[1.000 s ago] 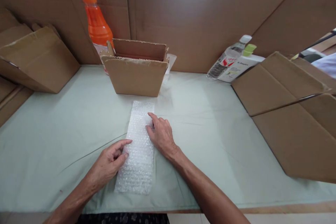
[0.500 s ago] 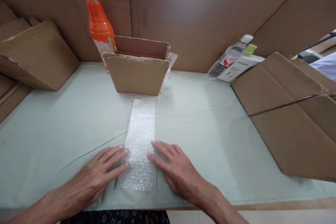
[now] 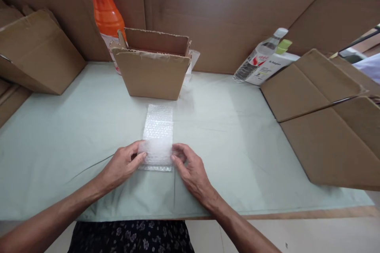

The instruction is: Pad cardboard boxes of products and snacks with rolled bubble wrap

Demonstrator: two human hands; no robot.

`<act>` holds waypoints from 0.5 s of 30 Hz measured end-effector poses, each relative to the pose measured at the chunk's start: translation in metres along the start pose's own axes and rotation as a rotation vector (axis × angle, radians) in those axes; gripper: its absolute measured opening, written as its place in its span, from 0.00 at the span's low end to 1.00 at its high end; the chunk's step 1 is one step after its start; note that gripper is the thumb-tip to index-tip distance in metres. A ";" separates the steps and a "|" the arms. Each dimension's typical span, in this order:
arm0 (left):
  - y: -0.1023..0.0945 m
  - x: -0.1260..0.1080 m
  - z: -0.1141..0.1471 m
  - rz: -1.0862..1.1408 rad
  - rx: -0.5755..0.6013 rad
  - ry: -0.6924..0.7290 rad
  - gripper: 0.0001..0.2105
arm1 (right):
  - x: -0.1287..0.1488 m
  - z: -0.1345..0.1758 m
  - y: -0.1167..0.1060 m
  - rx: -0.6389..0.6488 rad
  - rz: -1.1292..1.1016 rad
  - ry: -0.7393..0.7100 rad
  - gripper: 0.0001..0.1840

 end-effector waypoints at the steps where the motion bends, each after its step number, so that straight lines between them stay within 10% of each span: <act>1: 0.001 0.001 -0.004 -0.003 -0.004 -0.033 0.15 | 0.008 0.006 -0.008 -0.068 0.068 -0.061 0.09; 8: 0.002 0.001 -0.010 -0.211 -0.083 0.003 0.18 | 0.049 0.028 0.036 0.157 0.549 -0.486 0.13; 15: -0.007 -0.031 0.031 -0.517 -0.388 0.414 0.24 | 0.041 0.004 0.044 0.074 0.588 -0.662 0.13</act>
Point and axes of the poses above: each hand's wrist, its own z-axis away from the middle knuckle, its own y-axis out of the palm, x = y × z, the point moved 9 cm from there along -z, towards the middle knuckle, and after that the axes turned 7 degrees about x, right-handed, at the moved point
